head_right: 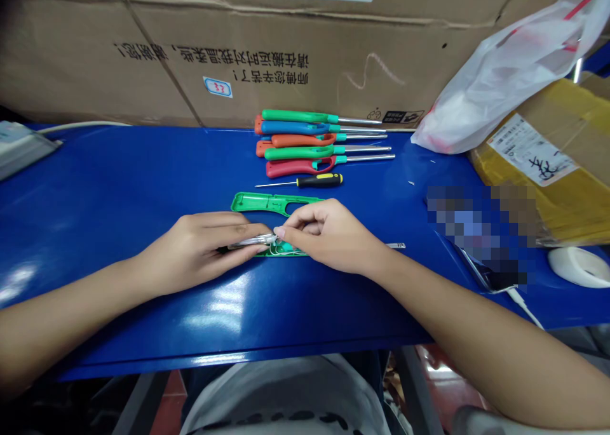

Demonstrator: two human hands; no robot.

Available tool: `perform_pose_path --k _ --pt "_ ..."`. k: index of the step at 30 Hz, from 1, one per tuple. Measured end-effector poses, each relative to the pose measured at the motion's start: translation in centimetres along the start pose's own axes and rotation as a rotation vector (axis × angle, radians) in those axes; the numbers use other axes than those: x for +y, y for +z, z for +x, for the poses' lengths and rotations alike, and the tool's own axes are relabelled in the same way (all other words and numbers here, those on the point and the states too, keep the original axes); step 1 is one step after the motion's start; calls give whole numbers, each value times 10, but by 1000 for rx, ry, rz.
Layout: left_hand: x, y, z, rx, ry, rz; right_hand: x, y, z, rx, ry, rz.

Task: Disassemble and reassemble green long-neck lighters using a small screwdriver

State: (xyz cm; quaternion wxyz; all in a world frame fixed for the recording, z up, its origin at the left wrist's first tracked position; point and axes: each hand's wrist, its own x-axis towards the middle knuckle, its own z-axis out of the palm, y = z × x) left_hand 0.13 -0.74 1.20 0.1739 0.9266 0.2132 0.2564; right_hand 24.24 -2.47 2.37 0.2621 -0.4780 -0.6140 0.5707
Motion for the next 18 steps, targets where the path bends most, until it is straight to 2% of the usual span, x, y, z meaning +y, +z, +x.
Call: perform_pose_path --k 11,18 --pt "-1 -2 1 -9 -9 3 4 -2 0 17 -36 -113" --pt "-1 -13 2 -70 -94 -67 5 -3 -2 58 -89 -168"
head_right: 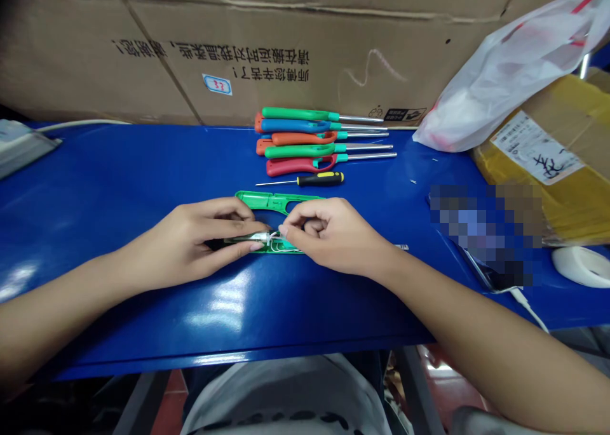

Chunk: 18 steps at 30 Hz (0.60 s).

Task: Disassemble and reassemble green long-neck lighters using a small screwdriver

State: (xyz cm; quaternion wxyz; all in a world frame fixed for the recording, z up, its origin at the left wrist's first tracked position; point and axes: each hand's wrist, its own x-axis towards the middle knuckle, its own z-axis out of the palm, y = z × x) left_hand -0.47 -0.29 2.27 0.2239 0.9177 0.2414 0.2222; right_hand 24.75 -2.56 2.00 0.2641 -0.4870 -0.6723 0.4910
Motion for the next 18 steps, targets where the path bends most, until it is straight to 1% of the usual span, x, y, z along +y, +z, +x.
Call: perform_pose_path --k 3,6,13,18 --pt "-3 -5 -1 -48 -9 6 0 -4 -2 61 -5 -29" --pt "-4 -7 -1 -77 -8 1 -1 -8 -2 109 -40 -60" --pt "-1 -10 2 -75 -40 -3 -2 -11 -2 156 -196 -207" --pt "-5 -9 1 -38 -27 -60 -3 -10 -3 163 -241 -281"
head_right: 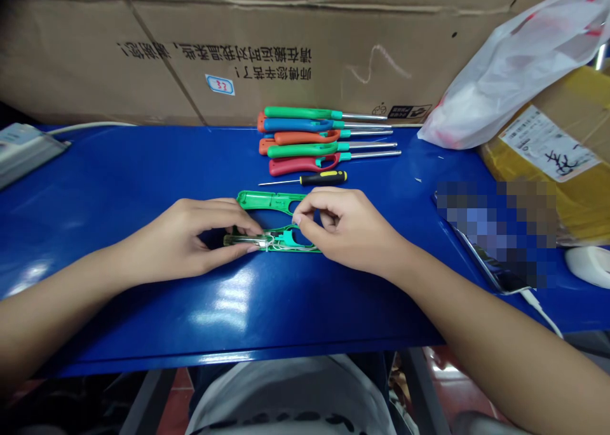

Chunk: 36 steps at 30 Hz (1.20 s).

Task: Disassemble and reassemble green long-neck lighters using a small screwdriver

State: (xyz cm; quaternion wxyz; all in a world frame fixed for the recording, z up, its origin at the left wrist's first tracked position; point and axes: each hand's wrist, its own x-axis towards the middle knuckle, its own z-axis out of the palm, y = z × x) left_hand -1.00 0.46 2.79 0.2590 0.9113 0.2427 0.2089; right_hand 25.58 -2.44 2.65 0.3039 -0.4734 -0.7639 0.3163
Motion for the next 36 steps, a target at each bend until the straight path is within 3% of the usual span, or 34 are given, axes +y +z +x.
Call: perform_pose_path --k 5,13,19,27,36 --pt "-4 1 -1 37 41 -4 0 2 -1 13 -135 -137" --pt "-5 2 -3 41 66 29 8 7 -3 -177 -381 -261" --pt "-3 -3 -4 63 115 120 10 8 -3 -242 -365 -278" --pt "4 -16 -4 -7 105 165 10 8 -2 -244 -349 -292" --pt "0 -14 -6 -76 87 167 11 8 -2 -264 -342 -285"
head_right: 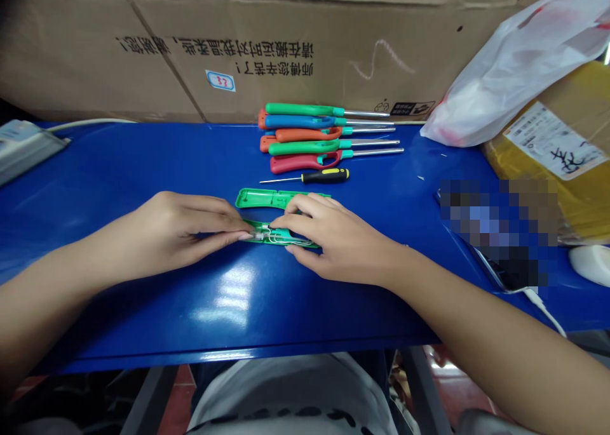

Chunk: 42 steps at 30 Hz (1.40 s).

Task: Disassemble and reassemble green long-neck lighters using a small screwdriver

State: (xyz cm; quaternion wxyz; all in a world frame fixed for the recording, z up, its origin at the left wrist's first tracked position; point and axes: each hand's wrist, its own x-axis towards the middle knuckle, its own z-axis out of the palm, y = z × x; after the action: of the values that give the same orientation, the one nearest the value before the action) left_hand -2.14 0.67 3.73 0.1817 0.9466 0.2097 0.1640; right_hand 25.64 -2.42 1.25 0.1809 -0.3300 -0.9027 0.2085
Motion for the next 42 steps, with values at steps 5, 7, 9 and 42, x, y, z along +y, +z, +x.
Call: perform_pose_path --k 5,7,9,42 --pt "-5 5 2 29 25 14 -1 0 0 11 -4 -5" --pt "-6 7 3 44 51 22 -1 0 0 13 -7 0" --pt "-8 9 4 61 69 18 0 0 0 15 -4 14" --pt "-7 18 7 116 -118 -156 3 -6 -3 28 27 40"
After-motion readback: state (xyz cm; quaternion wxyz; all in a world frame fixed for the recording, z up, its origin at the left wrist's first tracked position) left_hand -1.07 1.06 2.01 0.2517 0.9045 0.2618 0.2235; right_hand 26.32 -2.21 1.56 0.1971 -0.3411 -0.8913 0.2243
